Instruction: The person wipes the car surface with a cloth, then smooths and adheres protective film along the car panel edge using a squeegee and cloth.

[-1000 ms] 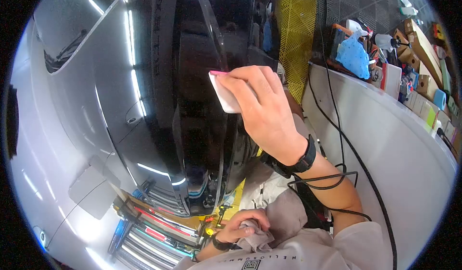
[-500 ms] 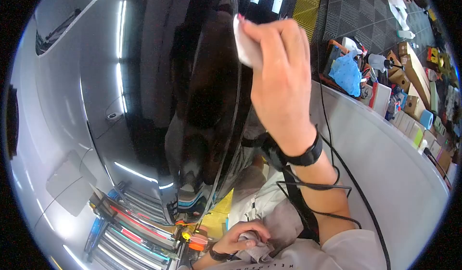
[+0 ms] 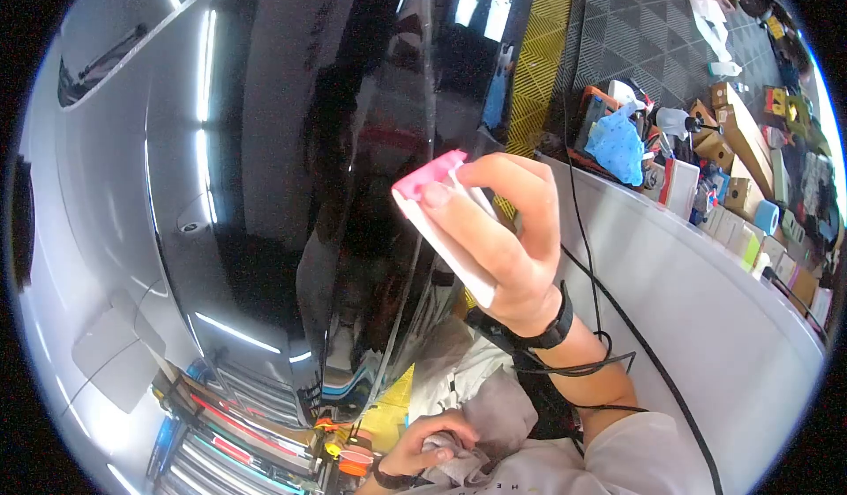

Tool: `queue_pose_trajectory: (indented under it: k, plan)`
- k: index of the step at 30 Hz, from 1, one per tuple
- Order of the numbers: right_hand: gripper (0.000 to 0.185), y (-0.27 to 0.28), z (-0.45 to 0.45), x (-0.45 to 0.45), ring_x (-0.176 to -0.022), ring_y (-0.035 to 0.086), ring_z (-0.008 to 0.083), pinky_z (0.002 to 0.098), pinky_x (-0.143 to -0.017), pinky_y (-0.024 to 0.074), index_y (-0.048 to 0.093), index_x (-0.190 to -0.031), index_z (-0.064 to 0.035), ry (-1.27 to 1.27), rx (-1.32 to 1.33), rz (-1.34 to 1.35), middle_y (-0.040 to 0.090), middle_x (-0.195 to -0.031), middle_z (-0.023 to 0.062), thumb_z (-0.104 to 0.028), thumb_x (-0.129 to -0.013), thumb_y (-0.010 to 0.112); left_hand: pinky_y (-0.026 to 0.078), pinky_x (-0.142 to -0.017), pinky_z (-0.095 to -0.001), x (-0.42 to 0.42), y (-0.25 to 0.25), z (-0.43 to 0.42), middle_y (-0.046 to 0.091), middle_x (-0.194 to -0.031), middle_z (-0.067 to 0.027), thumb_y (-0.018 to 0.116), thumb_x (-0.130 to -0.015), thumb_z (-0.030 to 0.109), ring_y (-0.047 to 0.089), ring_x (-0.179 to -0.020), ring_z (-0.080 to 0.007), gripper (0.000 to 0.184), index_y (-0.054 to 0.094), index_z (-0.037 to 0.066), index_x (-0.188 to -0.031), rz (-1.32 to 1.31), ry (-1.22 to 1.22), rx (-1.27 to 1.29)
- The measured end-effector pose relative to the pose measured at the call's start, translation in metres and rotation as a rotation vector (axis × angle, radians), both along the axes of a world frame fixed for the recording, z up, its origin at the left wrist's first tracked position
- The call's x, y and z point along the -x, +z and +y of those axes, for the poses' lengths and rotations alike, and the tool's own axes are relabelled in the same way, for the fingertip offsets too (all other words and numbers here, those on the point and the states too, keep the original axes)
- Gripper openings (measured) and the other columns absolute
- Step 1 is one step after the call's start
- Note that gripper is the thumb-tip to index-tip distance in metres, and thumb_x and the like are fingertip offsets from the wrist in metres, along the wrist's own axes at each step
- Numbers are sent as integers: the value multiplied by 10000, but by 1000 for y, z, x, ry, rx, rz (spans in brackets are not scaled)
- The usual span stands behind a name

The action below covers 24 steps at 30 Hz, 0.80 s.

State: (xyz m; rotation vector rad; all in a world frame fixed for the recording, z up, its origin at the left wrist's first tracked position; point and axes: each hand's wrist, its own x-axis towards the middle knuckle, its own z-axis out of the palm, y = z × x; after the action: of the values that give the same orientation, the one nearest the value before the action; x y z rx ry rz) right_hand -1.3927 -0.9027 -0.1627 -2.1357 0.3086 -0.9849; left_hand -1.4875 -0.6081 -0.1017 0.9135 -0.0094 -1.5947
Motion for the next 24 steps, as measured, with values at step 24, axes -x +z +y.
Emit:
queue_pose_trajectory:
  k: [24]
  plan:
    - [478, -11, -29, -50, -948, 652, 296, 346, -784, 518, 681, -1137, 11, -118, -2, -23, 672, -1123, 143, 50, -670, 780, 456, -947, -355, -21, -5, -20, 669, -1087, -131, 664, -979, 329, 627, -1040, -234, 423, 643, -15, -1223, 9, -144, -64]
